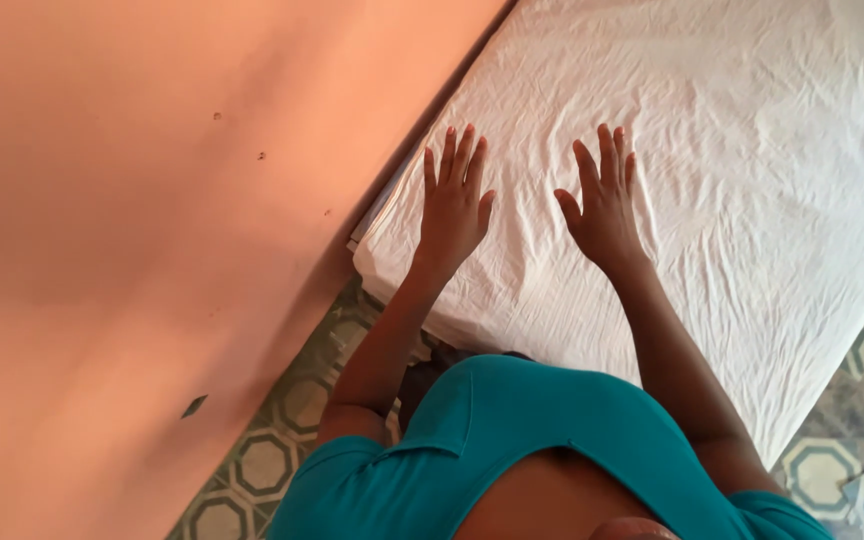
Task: The recorder is tucking in bedsheets and arranging pillows on a bed.
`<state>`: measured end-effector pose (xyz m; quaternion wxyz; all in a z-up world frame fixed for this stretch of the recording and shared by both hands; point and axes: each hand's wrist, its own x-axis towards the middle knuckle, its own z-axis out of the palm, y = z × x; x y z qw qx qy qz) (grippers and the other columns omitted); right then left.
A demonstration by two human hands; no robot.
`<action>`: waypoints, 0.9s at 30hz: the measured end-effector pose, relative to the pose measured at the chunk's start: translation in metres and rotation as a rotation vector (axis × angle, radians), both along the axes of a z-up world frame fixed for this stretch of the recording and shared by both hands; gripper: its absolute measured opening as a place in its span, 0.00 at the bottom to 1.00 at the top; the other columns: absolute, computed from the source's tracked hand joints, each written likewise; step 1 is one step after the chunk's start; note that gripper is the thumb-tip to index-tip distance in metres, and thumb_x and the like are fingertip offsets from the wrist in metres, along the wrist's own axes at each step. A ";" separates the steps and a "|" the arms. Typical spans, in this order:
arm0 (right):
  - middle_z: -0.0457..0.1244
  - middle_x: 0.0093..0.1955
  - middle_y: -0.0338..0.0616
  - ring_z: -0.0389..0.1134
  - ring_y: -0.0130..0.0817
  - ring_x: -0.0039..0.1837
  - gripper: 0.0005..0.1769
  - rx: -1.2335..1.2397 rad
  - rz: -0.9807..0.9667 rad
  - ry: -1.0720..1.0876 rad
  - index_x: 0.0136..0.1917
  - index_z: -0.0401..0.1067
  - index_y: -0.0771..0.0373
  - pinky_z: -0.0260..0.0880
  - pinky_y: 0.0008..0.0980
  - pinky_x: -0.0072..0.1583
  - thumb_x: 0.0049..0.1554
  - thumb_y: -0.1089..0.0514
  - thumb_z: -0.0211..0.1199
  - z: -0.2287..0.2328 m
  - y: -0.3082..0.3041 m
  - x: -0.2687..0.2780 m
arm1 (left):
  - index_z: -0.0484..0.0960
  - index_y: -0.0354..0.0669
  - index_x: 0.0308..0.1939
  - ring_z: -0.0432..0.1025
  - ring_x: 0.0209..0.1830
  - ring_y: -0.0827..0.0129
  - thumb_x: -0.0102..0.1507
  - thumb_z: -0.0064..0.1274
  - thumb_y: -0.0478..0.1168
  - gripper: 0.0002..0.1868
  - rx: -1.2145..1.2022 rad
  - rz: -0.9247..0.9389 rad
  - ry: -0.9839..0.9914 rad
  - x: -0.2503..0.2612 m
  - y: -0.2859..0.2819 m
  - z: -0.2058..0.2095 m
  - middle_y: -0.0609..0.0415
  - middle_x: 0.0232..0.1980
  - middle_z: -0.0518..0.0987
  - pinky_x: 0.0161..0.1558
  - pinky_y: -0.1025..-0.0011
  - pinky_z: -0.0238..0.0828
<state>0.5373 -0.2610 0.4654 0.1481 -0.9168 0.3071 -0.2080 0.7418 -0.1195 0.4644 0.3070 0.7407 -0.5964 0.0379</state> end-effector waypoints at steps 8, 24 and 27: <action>0.33 0.90 0.56 0.28 0.59 0.89 0.38 -0.009 -0.027 -0.018 0.85 0.52 0.62 0.34 0.66 0.83 0.68 0.55 0.64 -0.002 0.003 -0.014 | 0.50 0.38 0.82 0.40 0.87 0.48 0.69 0.55 0.42 0.43 -0.019 0.016 -0.012 0.003 0.028 0.000 0.42 0.85 0.49 0.82 0.40 0.31; 0.32 0.89 0.59 0.27 0.60 0.88 0.39 0.007 -0.281 -0.037 0.82 0.54 0.64 0.31 0.66 0.81 0.64 0.52 0.65 -0.042 -0.001 0.038 | 0.50 0.37 0.81 0.44 0.85 0.45 0.65 0.56 0.40 0.45 -0.020 -0.131 -0.059 0.109 0.007 -0.027 0.40 0.83 0.52 0.79 0.40 0.40; 0.33 0.89 0.60 0.27 0.59 0.89 0.39 0.043 -0.363 -0.038 0.82 0.55 0.64 0.32 0.65 0.82 0.64 0.52 0.65 -0.058 0.006 0.061 | 0.51 0.36 0.80 0.46 0.84 0.44 0.64 0.56 0.40 0.44 -0.022 -0.198 -0.091 0.136 -0.004 -0.039 0.38 0.82 0.53 0.78 0.41 0.41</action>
